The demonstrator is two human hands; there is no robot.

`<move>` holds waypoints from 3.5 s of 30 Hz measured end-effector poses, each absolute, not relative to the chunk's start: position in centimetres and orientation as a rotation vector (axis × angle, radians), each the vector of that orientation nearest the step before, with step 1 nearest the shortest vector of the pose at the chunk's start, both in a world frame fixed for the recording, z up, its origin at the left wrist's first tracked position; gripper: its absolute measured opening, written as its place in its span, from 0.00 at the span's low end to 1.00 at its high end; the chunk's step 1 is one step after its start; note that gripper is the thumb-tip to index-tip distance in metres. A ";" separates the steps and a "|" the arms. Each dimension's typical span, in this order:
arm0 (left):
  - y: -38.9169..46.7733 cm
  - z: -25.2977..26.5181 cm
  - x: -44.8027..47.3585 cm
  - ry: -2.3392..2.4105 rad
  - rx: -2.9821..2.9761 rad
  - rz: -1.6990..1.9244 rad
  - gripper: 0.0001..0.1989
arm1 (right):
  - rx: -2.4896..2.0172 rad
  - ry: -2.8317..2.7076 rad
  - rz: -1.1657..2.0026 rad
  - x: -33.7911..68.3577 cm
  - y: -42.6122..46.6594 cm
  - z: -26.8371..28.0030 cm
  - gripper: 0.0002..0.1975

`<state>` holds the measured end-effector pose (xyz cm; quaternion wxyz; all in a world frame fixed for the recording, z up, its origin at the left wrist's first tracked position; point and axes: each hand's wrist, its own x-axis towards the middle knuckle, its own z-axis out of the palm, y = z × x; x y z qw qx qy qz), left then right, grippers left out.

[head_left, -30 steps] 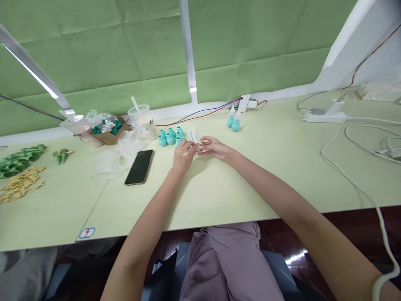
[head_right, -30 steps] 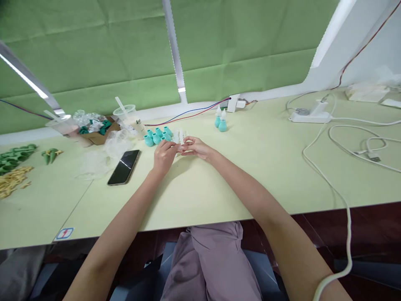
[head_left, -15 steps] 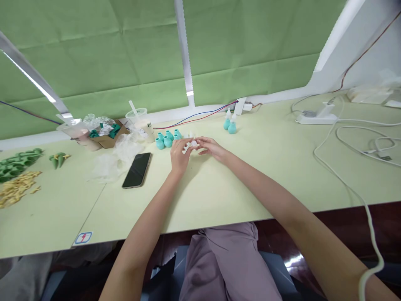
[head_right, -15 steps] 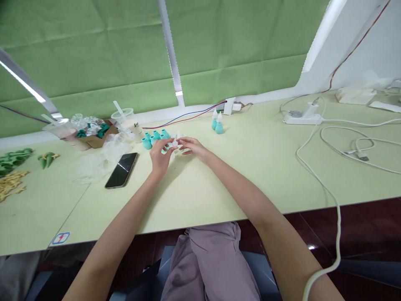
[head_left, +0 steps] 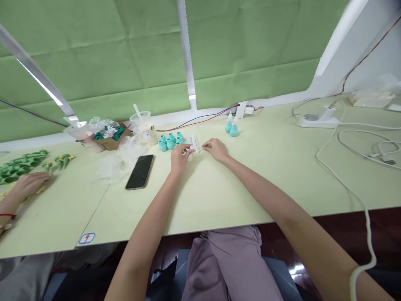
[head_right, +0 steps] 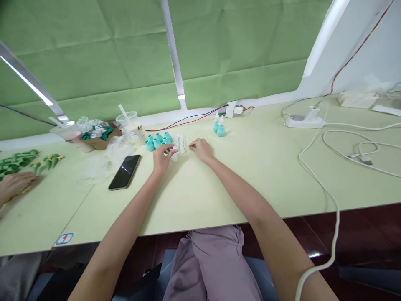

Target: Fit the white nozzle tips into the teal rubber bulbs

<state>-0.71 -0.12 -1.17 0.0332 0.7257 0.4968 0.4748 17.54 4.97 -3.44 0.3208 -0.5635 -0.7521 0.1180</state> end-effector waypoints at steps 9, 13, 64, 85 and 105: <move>-0.1 -1.1 -0.7 1.495 2.214 1.466 0.09 | -1.239 -1.791 0.355 17.4 4.2 -2.7 0.05; -0.1 -1.1 -0.7 1.504 2.139 1.477 0.09 | -0.943 -1.700 0.472 16.5 2.8 -1.4 0.07; -0.3 1.5 -3.9 1.557 2.614 0.788 0.13 | -1.598 -1.829 0.194 23.1 5.8 -1.8 0.04; -0.2 0.5 -2.7 1.275 2.178 1.005 0.10 | -1.330 -2.156 -0.205 19.8 4.7 -3.7 0.14; -0.1 0.2 -2.2 1.221 1.782 1.266 0.20 | -0.984 -2.037 -0.075 15.7 0.5 -0.5 0.12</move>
